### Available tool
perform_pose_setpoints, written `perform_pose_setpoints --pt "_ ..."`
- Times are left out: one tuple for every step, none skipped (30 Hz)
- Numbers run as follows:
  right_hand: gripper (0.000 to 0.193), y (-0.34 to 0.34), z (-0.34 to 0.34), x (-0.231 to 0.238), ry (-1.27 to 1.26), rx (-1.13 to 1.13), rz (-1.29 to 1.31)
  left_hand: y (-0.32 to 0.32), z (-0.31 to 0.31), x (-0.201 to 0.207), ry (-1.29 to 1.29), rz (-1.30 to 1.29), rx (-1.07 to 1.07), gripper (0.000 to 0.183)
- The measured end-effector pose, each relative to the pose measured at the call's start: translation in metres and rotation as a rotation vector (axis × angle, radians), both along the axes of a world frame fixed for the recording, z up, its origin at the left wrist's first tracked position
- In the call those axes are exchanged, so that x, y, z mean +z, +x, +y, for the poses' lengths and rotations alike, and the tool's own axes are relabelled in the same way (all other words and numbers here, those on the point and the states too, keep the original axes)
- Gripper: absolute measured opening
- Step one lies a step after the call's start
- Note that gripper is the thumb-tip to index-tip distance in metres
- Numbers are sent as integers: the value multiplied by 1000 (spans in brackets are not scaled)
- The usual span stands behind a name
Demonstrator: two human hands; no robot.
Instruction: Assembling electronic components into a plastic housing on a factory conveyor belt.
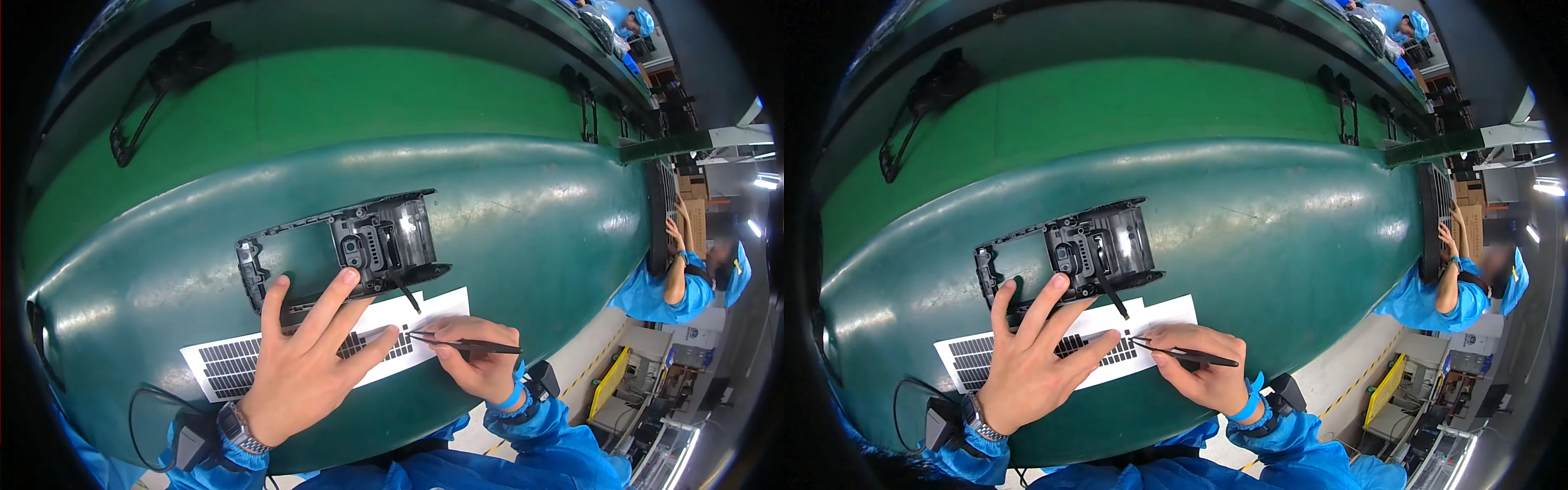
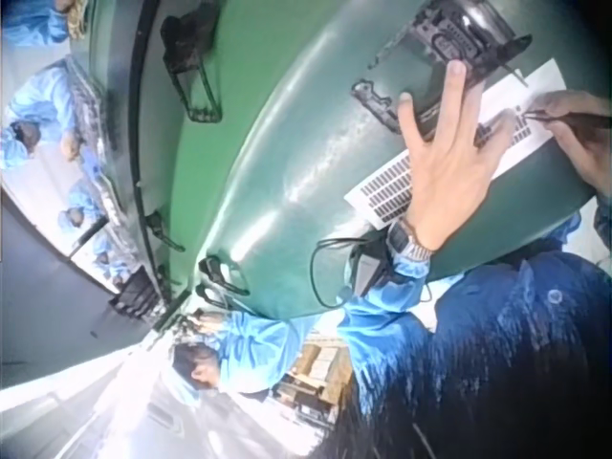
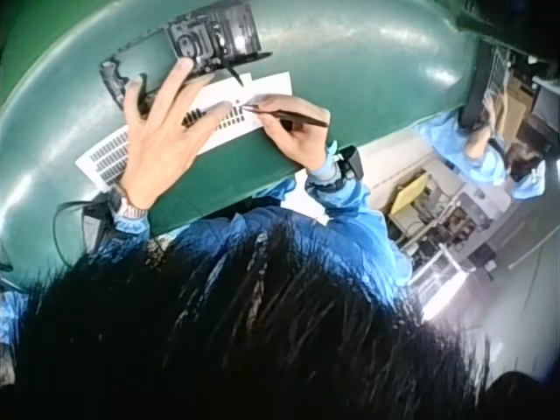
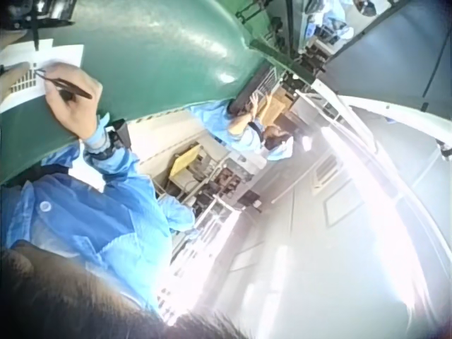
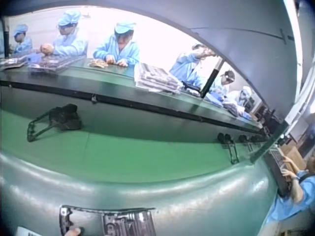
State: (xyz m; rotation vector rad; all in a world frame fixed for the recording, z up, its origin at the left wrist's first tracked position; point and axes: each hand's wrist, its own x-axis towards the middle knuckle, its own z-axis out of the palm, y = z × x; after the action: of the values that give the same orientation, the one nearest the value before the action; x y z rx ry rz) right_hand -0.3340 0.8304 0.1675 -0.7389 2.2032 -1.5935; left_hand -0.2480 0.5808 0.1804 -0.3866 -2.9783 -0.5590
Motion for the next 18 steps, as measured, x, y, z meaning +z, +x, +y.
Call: perform_pose_setpoints --pt "17 0 0 -1 -13 -22 29 0 0 0 1 -1 0 34" --pt "17 0 0 -1 -12 -22 28 0 0 0 1 -2 0 34" --pt "17 1 0 0 -11 -27 27 1 0 1 5 -7 3 34" --pt "16 1 -1 1 -9 -32 26 1 0 1 8 -11 6 35" --pt "16 1 -1 0 -9 -32 27 1 1 1 7 -11 6 35" --pt "16 1 -1 0 -9 -33 32 1 1 1 9 -12 7 36" --pt "17 2 -1 0 -9 -34 37 1 1 0 10 -13 8 36" --pt "17 1 -1 0 -9 -33 37 1 1 0 10 -13 9 36" --pt "16 1 -1 0 -5 -30 41 1 1 0 16 -16 11 37" --pt "16 1 -1 0 -1 -27 45 1 1 0 21 -18 12 37" --pt "16 1 0 0 0 -27 46 2 1 0 21 -18 13 37" --pt "15 2 0 1 10 -27 44 2 2 0 27 -25 15 37" --pt "15 2 0 2 21 -27 43 2 2 0 33 -33 16 37" --pt "15 2 -1 3 20 -27 43 2 2 0 33 -33 17 37" --pt "14 1 -2 5 23 -18 44 2 2 0 31 -35 16 38" --pt "13 1 -2 6 25 -9 44 3 2 0 28 -36 15 39" --pt "13 1 -2 5 25 -9 45 3 2 0 28 -35 15 39" --pt "13 1 0 3 -12 -5 18 2 2 1 32 -39 15 40"
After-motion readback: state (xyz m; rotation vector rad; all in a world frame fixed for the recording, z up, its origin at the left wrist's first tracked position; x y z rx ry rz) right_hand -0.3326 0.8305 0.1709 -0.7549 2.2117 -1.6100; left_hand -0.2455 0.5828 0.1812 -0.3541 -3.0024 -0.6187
